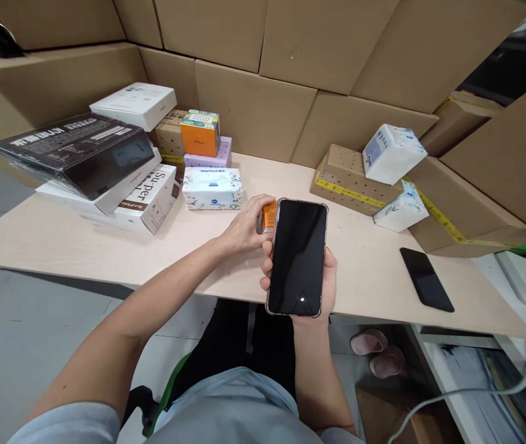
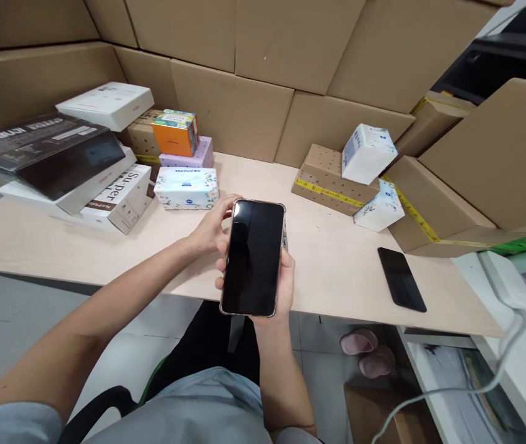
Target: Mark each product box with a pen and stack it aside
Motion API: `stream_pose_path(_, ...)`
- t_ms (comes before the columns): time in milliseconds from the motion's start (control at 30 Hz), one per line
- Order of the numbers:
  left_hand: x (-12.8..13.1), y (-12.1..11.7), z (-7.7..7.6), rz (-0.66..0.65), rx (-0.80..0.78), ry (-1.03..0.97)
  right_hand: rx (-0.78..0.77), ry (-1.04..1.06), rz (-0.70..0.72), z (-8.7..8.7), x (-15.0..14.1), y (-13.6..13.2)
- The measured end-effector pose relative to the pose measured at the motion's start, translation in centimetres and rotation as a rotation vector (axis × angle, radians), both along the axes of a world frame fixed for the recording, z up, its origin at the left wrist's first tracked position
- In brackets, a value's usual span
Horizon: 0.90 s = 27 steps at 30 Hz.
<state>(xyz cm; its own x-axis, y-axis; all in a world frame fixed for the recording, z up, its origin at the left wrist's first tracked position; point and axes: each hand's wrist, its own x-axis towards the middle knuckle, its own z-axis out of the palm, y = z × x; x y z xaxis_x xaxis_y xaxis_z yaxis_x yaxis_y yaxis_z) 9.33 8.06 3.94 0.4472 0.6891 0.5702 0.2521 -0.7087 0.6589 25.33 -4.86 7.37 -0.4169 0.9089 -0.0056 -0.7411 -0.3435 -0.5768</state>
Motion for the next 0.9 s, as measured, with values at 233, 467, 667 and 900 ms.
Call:
stream_pose_path(233, -0.1, -0.1, 0.2, -0.019, 0.009, -0.012, -0.026, 0.021, -0.03, 0.1, -0.3, 0.1)
stream_pose_path(467, 0.1, 0.1, -0.1, 0.0, -0.025, -0.008, -0.046, -0.003, -0.07, 0.0, 0.0, 0.1)
stream_pose_path(667, 0.1, -0.1, 0.1, -0.011, -0.032, -0.021, -0.076, 0.011, -0.078, 0.0, -0.1, 0.3)
stream_pose_path(900, 0.1, -0.1, 0.3, 0.008, -0.042, 0.005, -0.059, -0.091, -0.105, 0.1, 1.1, 0.0)
